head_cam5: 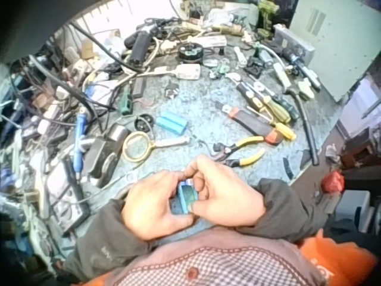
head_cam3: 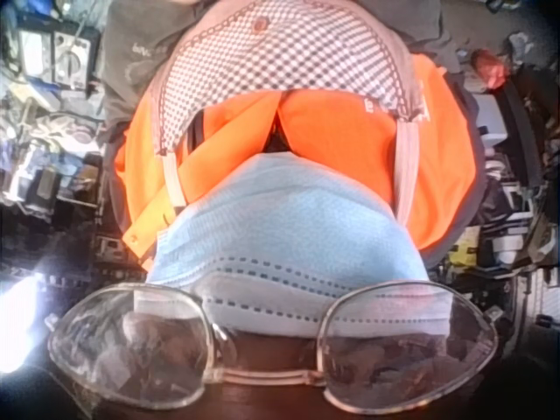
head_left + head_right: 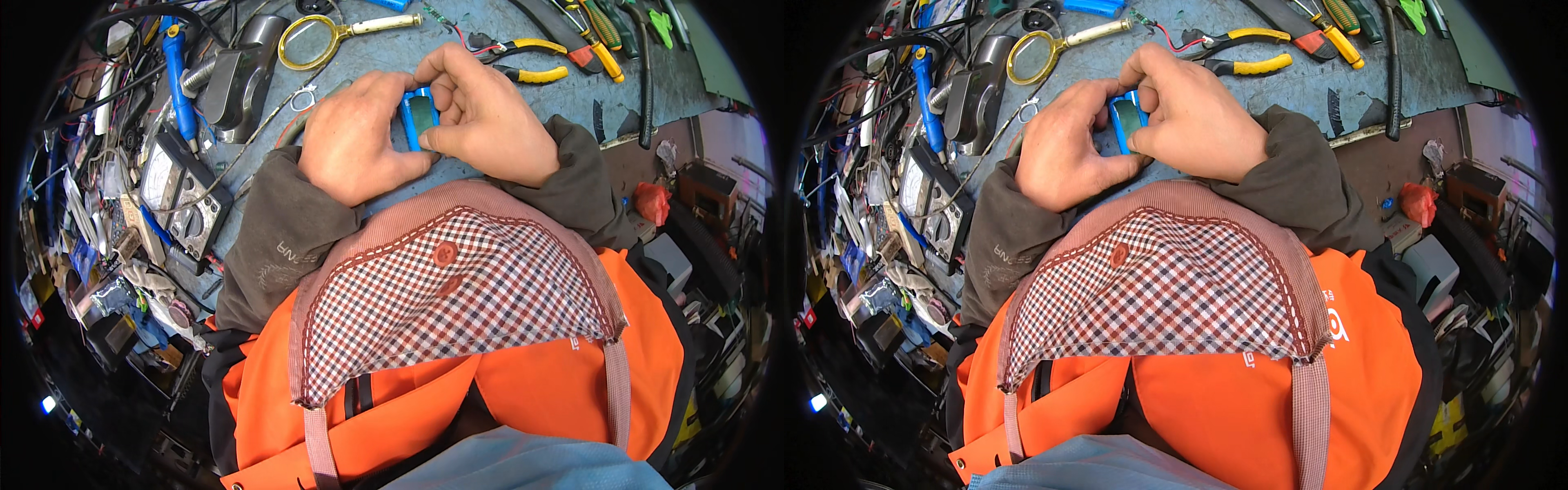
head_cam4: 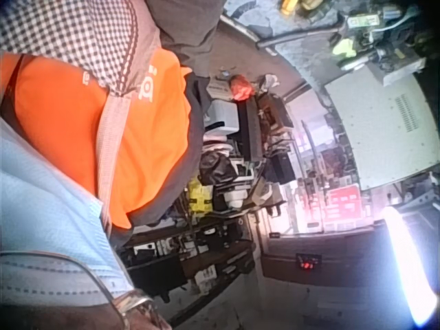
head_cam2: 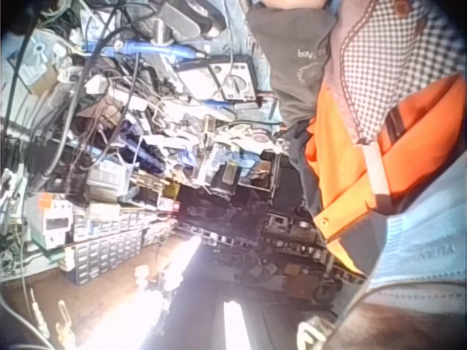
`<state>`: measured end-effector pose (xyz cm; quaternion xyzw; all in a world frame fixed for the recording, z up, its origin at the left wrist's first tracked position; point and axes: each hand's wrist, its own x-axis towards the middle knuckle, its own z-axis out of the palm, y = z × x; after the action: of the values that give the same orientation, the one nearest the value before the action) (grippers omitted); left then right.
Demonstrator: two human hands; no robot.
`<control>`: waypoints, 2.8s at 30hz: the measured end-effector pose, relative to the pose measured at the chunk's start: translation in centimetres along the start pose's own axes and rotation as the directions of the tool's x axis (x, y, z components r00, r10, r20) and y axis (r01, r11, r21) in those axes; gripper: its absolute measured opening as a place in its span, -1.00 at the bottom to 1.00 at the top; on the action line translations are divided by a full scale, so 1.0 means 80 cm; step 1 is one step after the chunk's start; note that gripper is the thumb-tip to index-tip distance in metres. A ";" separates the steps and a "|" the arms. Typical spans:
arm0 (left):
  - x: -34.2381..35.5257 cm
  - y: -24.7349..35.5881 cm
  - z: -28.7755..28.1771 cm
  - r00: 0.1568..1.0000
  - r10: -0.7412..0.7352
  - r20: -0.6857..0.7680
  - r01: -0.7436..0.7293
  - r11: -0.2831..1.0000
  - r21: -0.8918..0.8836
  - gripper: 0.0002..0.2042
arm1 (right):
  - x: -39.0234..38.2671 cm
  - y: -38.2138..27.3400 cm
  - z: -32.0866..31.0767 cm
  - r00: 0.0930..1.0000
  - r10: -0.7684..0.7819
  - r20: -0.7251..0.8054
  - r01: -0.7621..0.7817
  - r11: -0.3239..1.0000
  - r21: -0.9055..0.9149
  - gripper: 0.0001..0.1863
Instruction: The person is soldering wires to a small electronic component. They use a soldering iron to attach wires to a blue cylindrical object, then inspect the connection. The person also handles a small plastic container and removes a battery from it.
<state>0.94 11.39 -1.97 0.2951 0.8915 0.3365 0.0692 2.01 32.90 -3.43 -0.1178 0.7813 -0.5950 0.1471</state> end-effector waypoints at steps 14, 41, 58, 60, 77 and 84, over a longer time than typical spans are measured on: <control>0.002 -0.001 -0.001 0.999 -0.032 0.018 0.032 0.999 -0.001 -0.36 | 0.004 0.005 0.002 0.998 -0.010 -0.058 0.010 1.000 -0.005 -0.69; -0.001 -0.004 0.004 0.999 -0.040 -0.020 0.040 0.999 -0.007 -0.17 | 0.016 -0.020 0.011 0.978 0.146 -0.148 -0.155 0.987 -0.050 -0.83; -0.001 -0.001 -0.001 1.000 -0.022 0.007 0.022 1.000 -0.005 -0.26 | 0.001 -0.005 0.001 0.984 -0.167 -0.056 0.138 0.930 -0.340 -0.79; -0.001 0.005 -0.004 0.999 -0.041 0.028 0.042 0.999 -0.012 -0.32 | 0.008 0.016 0.004 0.968 -0.240 -0.080 0.199 0.918 -0.343 -0.76; -0.001 -0.004 -0.006 0.997 0.015 0.073 -0.011 0.998 -0.062 -0.30 | 0.012 -0.027 -0.017 0.969 0.197 0.148 -0.176 0.974 -0.145 -0.73; -0.001 -0.010 -0.005 0.996 0.023 0.081 -0.019 0.998 -0.052 -0.25 | 0.026 -0.018 -0.009 0.983 0.163 0.091 -0.134 0.956 -0.260 -0.84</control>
<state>0.47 10.61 -2.19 0.3161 0.8759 0.3477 0.1096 -0.20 32.38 -2.07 -0.1096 0.8481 -0.4702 0.2185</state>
